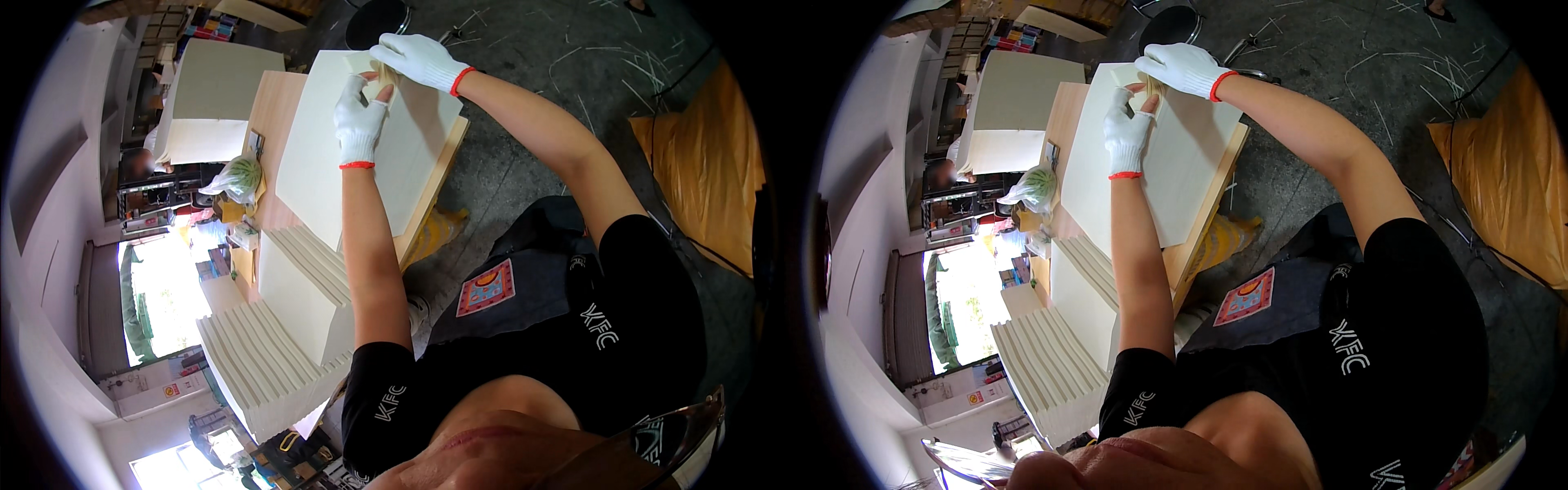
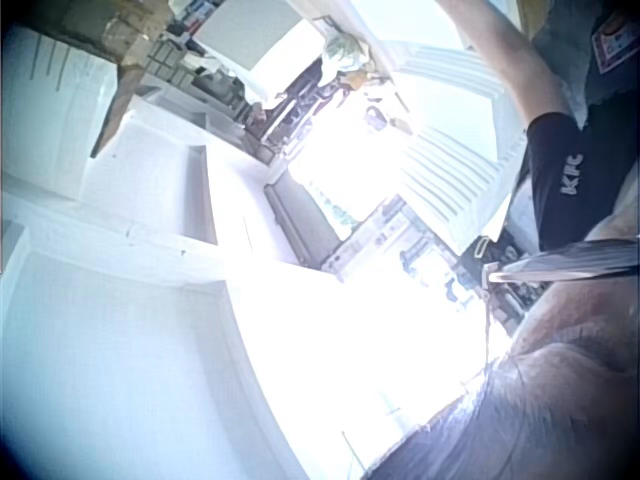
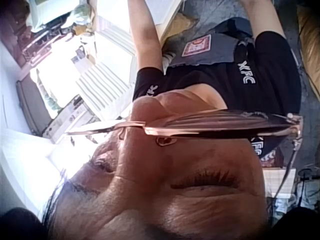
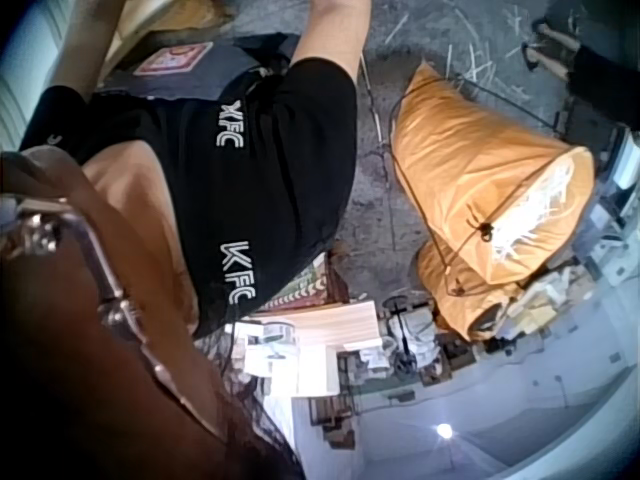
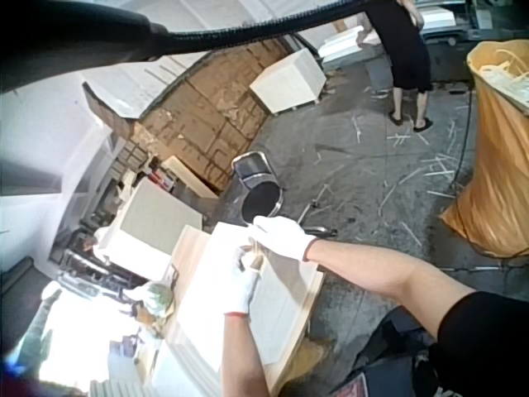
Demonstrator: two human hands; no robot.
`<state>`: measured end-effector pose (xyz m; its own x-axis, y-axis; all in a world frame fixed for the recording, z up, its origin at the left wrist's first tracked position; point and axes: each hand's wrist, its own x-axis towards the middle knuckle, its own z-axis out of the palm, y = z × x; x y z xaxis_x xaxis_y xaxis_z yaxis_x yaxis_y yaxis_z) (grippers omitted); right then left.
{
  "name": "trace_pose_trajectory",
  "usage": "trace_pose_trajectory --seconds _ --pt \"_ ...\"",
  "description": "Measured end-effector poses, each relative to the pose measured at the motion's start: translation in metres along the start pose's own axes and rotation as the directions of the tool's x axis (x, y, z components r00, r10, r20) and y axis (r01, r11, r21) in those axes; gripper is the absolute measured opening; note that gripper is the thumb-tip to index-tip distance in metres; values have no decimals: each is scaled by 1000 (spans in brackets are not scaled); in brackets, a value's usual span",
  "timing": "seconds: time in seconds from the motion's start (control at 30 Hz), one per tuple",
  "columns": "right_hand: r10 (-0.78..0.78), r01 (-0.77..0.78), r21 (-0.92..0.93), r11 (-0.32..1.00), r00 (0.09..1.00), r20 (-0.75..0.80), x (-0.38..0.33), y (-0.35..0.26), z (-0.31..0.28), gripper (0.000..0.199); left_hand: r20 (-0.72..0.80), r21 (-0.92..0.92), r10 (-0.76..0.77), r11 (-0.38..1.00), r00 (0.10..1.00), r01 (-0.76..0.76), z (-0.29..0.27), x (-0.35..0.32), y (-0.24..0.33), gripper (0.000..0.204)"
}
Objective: The person applies white adhesive strips to the edges of rectangular white boards and then stacks them onto a pile.
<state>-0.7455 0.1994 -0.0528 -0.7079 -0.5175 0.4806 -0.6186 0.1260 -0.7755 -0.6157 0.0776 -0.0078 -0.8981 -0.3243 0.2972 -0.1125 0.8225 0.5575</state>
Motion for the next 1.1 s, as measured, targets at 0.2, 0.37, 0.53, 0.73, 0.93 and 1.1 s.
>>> trace_pose_trajectory --seconds 0.2,0.37,0.53,0.73,0.93,1.1 --pt "-2 2 -4 1000 1000 9 -2 -3 -3 42 80 -56 -133 989 988 138 -5 0 8 29" --pt "97 -94 -31 995 989 108 -1 -14 -9 42 -185 -77 75 993 980 -91 7 -1 -4 24" --pt "4 -4 10 1000 1000 -8 -2 -5 -5 42 -5 -23 58 998 998 -58 0 2 -5 26" --pt "31 -30 -19 999 998 46 -3 -6 -7 41 30 26 -59 998 998 58 -2 -1 10 29" --pt "83 -82 -13 997 995 49 0 -7 -6 43 -167 -42 160 985 973 -169 7 1 -3 23" --pt "53 -53 26 998 999 12 -1 -4 -2 39 3 -5 79 997 997 -79 -1 1 -2 22"
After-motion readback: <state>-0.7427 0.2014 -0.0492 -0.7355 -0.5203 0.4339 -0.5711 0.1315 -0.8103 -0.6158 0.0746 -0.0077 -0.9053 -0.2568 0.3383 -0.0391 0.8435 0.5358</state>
